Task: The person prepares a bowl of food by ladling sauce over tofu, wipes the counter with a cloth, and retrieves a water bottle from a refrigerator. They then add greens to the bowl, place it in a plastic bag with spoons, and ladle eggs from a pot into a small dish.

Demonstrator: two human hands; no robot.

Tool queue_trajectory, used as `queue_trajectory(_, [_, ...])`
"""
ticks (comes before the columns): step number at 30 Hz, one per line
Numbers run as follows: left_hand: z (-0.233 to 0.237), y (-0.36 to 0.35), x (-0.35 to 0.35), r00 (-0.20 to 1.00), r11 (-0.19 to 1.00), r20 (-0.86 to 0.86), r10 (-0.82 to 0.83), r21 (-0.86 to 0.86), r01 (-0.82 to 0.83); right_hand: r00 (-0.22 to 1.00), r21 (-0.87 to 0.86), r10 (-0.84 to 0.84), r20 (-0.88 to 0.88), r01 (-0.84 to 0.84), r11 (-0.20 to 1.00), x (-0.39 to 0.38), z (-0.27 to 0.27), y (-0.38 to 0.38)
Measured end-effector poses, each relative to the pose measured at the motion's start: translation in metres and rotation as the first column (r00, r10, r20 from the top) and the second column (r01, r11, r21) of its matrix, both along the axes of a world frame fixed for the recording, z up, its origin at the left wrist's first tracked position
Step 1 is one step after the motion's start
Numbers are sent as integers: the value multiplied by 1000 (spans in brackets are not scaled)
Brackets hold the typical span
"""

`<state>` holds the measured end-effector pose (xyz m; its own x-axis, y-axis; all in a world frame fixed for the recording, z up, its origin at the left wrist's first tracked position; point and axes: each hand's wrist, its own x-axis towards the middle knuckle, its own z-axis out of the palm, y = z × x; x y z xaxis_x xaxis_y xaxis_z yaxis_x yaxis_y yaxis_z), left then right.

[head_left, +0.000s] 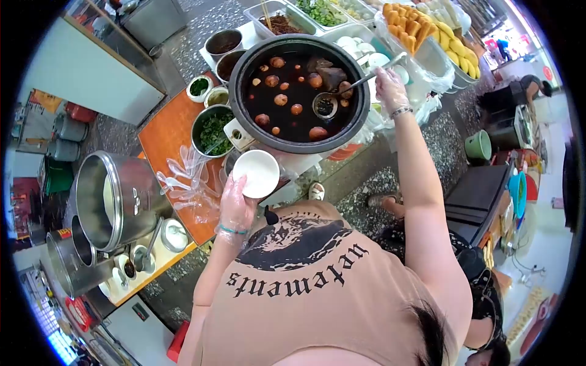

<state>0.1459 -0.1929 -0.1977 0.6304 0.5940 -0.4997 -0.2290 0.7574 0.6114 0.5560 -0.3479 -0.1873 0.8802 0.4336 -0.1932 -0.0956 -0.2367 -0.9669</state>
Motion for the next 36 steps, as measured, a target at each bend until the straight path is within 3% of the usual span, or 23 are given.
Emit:
queue_trajectory(2, [-1,-1,-4,1000,1000,-7,13,6,-13,946,-215,84,314,-15,977,-9,17,16])
queue_trajectory(4, [-4,-4,-6,999,1000,-39,20,-5,-20,938,-233,147,315,-74,970,-16,29,22])
queue_trajectory(6, [-7,-5,-3,998,999,-54,32,-17,-33,864,-447,370,341,-197,873,-40,65,29])
queue_trajectory(7, [-9,-6,-3,999,999,-33,36,-28,-37,682,-329,335,650,-145,933,-54,66,31])
queue_trajectory(9, [-10,-9,-5,998,998,-23,51,-45,-52,613,-345,326,720,-92,934,-73,66,32])
queue_trajectory(10, [-8,-10,-3,998,996,-12,61,-65,-62,538,-347,305,786,-25,938,-83,66,32])
queue_trajectory(11, [-5,-10,0,998,994,2,70,-83,-69,415,-409,387,824,-38,912,-95,71,31])
queue_trajectory(12, [-4,-11,1,997,994,-1,75,-85,-75,317,-307,323,892,-101,946,-98,58,31])
queue_trajectory(14, [-2,-12,6,999,997,14,48,-53,-48,388,-296,374,842,-248,923,-111,55,29])
queue_trajectory(16, [6,-12,11,999,997,23,34,-66,-33,255,-305,388,886,-309,901,-124,56,25])
queue_trajectory(18, [12,-14,15,999,997,31,16,-80,-14,182,-444,525,832,-349,825,-138,62,21])
queue_trajectory(20, [14,-15,19,998,998,56,2,-59,2,157,-446,528,835,-370,815,-147,58,18])
queue_trajectory(22, [9,-17,21,999,998,50,-1,-63,4,52,-476,544,837,-421,772,-152,53,14])
queue_trajectory(30, [4,-21,26,999,997,48,-24,-73,27,-99,-604,638,764,-458,652,-163,48,22])
queue_trajectory(34, [3,-19,27,1000,998,17,-25,-50,26,-91,-648,685,723,-436,625,-157,47,29])
queue_trajectory(36, [7,-17,26,1000,999,4,-31,-34,31,29,-522,599,800,-459,719,-142,45,26])
